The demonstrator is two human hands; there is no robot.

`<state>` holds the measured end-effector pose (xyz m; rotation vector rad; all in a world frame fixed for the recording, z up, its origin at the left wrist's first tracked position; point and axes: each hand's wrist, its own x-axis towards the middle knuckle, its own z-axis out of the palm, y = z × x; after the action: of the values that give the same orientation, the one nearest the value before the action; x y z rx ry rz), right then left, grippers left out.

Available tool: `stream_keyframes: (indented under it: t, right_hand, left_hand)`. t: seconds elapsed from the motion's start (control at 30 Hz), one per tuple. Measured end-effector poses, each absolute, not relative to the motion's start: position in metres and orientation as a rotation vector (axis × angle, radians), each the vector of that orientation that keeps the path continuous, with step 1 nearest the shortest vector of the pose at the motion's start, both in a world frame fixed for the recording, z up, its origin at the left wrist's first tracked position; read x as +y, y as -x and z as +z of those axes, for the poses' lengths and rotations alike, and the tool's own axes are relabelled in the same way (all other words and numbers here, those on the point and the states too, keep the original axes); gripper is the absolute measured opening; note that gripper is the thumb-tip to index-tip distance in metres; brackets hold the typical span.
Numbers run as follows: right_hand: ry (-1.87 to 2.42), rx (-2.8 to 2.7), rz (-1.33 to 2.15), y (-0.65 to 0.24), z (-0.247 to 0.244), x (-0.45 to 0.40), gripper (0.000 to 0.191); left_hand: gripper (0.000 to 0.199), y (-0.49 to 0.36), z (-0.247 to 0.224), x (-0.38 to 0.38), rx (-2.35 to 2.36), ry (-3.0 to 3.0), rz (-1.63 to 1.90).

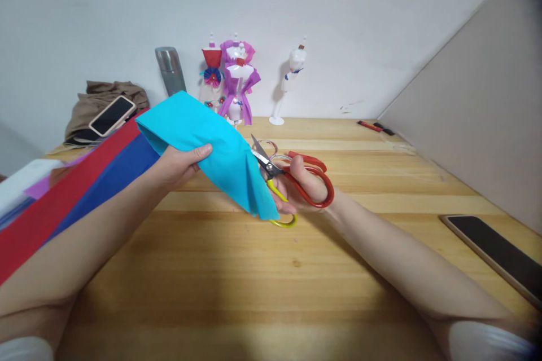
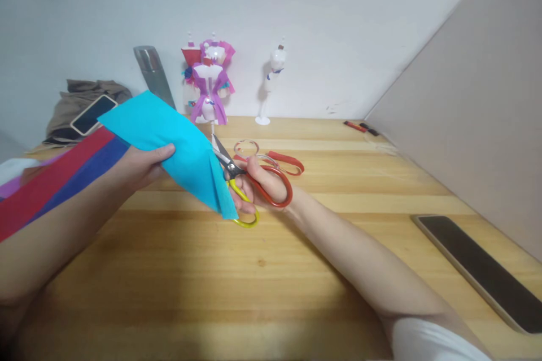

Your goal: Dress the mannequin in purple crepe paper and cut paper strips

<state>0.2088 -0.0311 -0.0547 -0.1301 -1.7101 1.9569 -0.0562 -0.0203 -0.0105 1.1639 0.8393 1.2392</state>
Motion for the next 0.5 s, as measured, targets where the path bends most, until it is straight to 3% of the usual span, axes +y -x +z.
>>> stream_keyframes:
  t: [0.2, 0.5]
  right_hand:
    - [0.116, -1.642, 1.922, -0.2069, -0.0557, -0.0321, 0.073]
    - [0.107, -1.694, 1.931, -0.2031, -0.0517, -0.0325, 0.075]
  left_hand:
    - [0.084, 0.0565, -0.0081, -0.0207, 0.818, -1.15, 1.266]
    - [0.096, 0.0546, -0.0155, -0.0225, 0.841, -1.157, 1.216]
